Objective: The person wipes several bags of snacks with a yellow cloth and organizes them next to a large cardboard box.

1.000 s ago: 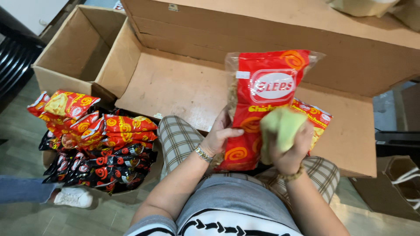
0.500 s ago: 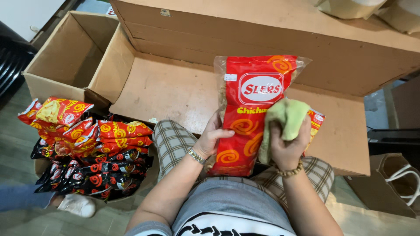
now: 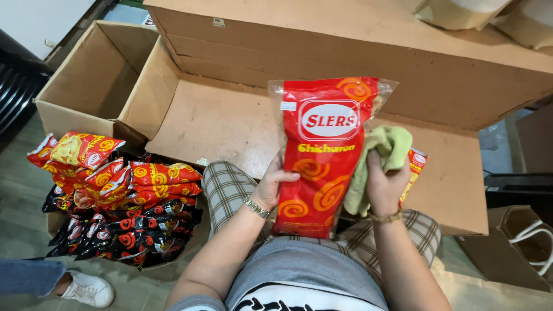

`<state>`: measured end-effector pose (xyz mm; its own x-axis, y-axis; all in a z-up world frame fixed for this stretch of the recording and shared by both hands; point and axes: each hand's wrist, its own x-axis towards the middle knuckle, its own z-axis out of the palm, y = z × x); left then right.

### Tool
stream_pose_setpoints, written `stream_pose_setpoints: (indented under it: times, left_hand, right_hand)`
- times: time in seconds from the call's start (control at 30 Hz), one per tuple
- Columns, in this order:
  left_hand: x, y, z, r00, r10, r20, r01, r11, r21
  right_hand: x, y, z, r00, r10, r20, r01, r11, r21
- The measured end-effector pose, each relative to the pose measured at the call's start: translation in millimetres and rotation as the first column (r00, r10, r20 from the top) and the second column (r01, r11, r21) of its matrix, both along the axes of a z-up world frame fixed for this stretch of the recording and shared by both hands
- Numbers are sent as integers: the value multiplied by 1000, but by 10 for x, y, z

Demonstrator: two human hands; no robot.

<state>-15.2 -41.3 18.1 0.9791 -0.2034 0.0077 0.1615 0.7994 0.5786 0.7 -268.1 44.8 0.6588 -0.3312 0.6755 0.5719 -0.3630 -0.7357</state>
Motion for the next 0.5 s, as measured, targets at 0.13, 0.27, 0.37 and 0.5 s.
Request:
stream_pose_setpoints:
  times: [0.13, 0.27, 0.37, 0.5]
  left_hand:
    - [42, -22, 4, 1000, -22, -20, 21, 998, -53]
    - [115, -16, 74, 998, -49, -42, 46, 996, -73]
    - [153, -6, 30, 999, -20, -49, 17, 998, -63]
    - [201, 32, -63, 995, -41, -88, 33, 996, -85]
  right_hand:
    - [-43, 103, 33, 821, 313, -477, 41, 801, 597]
    - [-112, 206, 56, 574, 585, -573, 71, 662, 747]
    - [-296, 124, -268, 464, 826, -320, -56, 388, 920]
    - [-291, 38, -148, 387, 747, -541, -417, 665, 619]
